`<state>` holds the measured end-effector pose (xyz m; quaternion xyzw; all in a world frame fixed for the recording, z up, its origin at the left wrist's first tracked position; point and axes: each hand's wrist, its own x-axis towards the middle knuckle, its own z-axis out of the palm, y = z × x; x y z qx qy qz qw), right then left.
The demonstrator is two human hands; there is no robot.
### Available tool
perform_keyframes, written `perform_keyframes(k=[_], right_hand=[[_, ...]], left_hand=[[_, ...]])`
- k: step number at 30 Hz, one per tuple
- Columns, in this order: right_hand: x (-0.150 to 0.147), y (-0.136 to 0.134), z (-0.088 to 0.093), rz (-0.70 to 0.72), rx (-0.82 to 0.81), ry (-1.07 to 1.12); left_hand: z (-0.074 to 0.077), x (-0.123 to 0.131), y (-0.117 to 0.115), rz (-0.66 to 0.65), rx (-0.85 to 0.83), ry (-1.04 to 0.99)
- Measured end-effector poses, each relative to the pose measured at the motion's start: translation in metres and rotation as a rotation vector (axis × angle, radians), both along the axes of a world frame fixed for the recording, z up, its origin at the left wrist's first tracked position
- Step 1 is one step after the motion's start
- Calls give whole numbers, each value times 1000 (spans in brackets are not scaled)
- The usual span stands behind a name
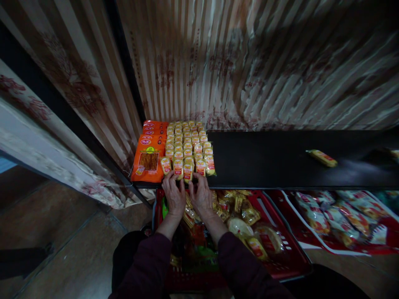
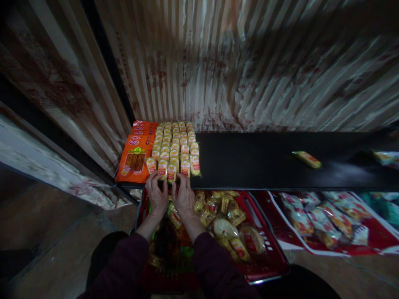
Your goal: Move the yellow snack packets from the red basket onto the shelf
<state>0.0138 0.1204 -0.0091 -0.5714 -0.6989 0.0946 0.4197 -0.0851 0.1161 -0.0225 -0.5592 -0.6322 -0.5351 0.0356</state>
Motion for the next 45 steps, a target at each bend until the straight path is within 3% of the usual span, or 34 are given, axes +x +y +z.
perform_keyframes(k=[14,45], right_hand=[[2,3,0,-74,25,-68],[11,-4,-8,97,86,-2]], left_hand=[[-2,0,6,-28,-13,59],[0,0,-1,-50,-22,92]])
